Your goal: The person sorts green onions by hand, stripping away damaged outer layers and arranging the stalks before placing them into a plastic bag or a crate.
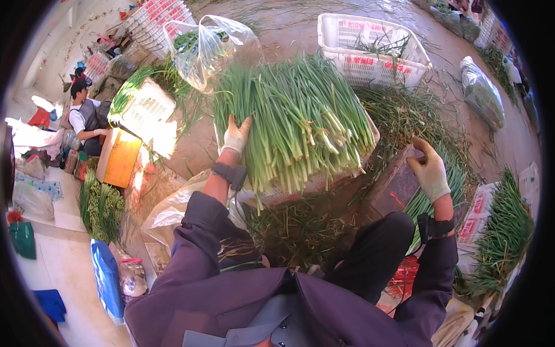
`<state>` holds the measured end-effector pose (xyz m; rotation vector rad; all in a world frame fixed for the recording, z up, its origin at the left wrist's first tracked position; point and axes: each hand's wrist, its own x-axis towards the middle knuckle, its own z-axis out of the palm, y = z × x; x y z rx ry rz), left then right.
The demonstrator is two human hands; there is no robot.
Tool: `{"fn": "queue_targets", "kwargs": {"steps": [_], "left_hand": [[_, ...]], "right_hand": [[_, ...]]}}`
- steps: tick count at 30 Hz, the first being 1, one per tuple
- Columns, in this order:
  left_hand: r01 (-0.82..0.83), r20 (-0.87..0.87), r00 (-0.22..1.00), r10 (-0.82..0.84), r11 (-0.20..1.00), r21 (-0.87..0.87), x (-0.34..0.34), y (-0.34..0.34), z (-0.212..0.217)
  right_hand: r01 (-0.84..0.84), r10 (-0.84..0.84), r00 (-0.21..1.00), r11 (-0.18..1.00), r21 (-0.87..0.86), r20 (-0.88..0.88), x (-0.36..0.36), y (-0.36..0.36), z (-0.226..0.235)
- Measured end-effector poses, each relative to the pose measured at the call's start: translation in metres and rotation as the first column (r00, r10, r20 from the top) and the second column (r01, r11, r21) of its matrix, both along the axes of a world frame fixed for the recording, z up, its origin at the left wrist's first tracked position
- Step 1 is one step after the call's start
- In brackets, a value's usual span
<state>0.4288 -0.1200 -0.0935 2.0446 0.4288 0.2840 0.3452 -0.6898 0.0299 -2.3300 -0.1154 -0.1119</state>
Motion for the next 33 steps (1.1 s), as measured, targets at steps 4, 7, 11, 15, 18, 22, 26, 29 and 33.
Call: {"fn": "queue_targets", "kwargs": {"steps": [4, 7, 11, 15, 18, 22, 26, 29, 33], "left_hand": [[0.002, -0.038, 0.999, 0.002, 0.994, 0.110, -0.001, 0.001, 0.017], [-0.037, -0.036, 0.998, 0.045, 0.978, 0.206, -0.019, 0.047, 0.022], [-0.077, 0.174, 0.981, 0.089, 0.994, -0.075, -0.058, 0.086, 0.052], [-0.089, 0.132, 0.971, 0.199, 0.815, -0.573, -0.139, 0.112, 0.100], [-0.130, 0.221, 0.923, 0.314, 0.797, -0.590, -0.218, 0.151, 0.089], [-0.287, 0.125, 0.876, 0.466, 0.711, -0.641, -0.311, 0.180, 0.027], [-0.480, -0.051, 0.836, 0.546, 0.684, -0.550, -0.414, 0.201, -0.076], [-0.572, -0.203, 0.808, 0.553, 0.653, -0.496, -0.457, 0.196, -0.134], [-0.496, -0.086, 0.861, 0.501, 0.790, -0.361, -0.434, 0.215, -0.126]], "right_hand": [[-0.078, 0.077, 0.997, 0.996, 0.045, 0.016, -0.015, 0.031, 0.017], [-0.156, 0.173, 0.980, 0.975, 0.158, -0.097, -0.038, 0.098, 0.057], [-0.448, 0.485, 0.860, 0.867, 0.219, -0.158, -0.074, 0.145, 0.078], [-0.715, 0.718, 0.689, 0.696, 0.069, -0.101, -0.104, 0.199, 0.073], [-0.844, 0.838, 0.522, 0.534, 0.043, -0.156, -0.133, 0.246, 0.057], [-0.923, 0.873, 0.363, 0.384, 0.000, -0.326, -0.158, 0.283, 0.022], [-0.934, 0.850, 0.331, 0.358, -0.011, -0.409, -0.171, 0.318, 0.009], [-0.908, 0.811, 0.373, 0.419, 0.003, -0.451, -0.175, 0.338, 0.008], [-0.884, 0.846, 0.454, 0.467, -0.024, -0.278, -0.159, 0.378, 0.022]]}}
